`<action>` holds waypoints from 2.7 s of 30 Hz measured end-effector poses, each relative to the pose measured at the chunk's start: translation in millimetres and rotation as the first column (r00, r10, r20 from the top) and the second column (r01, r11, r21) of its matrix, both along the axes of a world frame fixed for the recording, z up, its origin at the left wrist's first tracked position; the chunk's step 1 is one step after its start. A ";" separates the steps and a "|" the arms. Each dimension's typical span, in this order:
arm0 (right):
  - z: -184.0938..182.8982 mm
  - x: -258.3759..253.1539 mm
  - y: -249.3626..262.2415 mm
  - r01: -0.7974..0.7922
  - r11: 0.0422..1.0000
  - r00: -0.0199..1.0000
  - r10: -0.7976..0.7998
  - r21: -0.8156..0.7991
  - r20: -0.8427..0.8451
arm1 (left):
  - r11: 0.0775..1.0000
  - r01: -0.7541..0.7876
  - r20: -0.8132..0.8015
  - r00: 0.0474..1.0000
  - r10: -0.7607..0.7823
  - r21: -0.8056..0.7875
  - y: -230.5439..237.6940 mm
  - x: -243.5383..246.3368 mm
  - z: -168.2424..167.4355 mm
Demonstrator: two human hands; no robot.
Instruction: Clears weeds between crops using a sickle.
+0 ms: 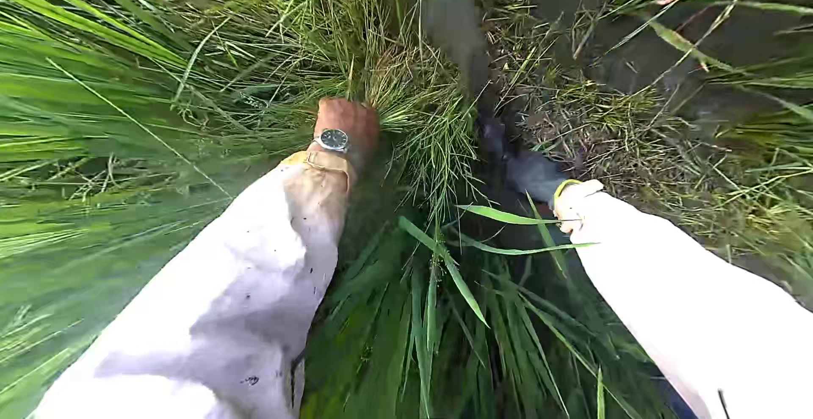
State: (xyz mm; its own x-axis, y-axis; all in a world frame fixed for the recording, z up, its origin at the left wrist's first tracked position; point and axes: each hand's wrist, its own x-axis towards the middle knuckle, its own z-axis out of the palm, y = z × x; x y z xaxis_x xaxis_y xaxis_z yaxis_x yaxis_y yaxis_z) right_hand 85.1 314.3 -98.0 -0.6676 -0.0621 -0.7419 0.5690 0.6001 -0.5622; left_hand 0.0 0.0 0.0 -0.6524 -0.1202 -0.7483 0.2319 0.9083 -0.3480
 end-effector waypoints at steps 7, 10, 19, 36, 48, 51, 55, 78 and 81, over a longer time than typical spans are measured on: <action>39.8 -2.2 30.4 -0.248 0.950 0.957 0.210 0.188 0.203 | 0.863 -0.321 -0.076 0.923 0.378 0.389 -21.3 -34.3 5.8; 43.9 11.6 36.7 -0.265 0.922 0.960 0.227 0.281 0.161 | 0.639 -0.571 -0.016 0.740 0.673 0.515 20.0 -22.6 -22.9; 85.6 30.4 38.4 0.342 0.940 0.935 -0.339 0.014 -0.107 | 0.798 -0.450 -0.168 0.820 0.548 0.401 19.6 24.5 -89.8; 160.1 -35.9 25.8 -0.080 0.995 0.921 0.099 0.066 -0.378 | 0.885 -0.179 -0.265 0.912 0.314 0.430 -23.8 -14.4 -68.0; 72.2 -94.9 -29.8 -0.622 0.631 0.771 0.595 0.464 0.226 | 0.606 -0.630 0.106 0.731 0.674 0.486 18.7 56.2 -80.9; 135.5 -104.3 -88.2 -0.457 0.795 0.864 0.504 0.398 -0.015 | 0.478 -0.703 0.185 0.644 0.743 0.527 40.2 77.9 -101.5; 135.5 -111.0 -137.7 -0.252 0.960 0.880 0.281 0.125 -0.383 | 0.455 -0.716 0.169 0.614 0.771 0.529 48.5 80.3 -118.1; 109.2 -55.9 14.1 -0.433 0.799 0.900 0.412 0.417 0.144 | -0.254 -0.764 0.514 0.117 0.850 0.593 43.1 111.2 -140.9; 123.5 -42.4 13.7 -0.326 0.859 0.942 0.330 0.395 0.059 | -0.255 -0.739 0.440 0.062 0.896 0.624 66.8 99.0 -128.3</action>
State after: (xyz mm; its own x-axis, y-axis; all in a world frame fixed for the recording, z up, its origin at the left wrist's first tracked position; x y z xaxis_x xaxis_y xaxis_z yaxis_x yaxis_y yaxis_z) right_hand 42.7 328.0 25.6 -0.6679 0.0160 -0.7441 0.2955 0.9233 -0.2454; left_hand 99.0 66.8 -128.3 -0.4540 -0.2817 -0.8453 -0.8901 0.1023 0.4440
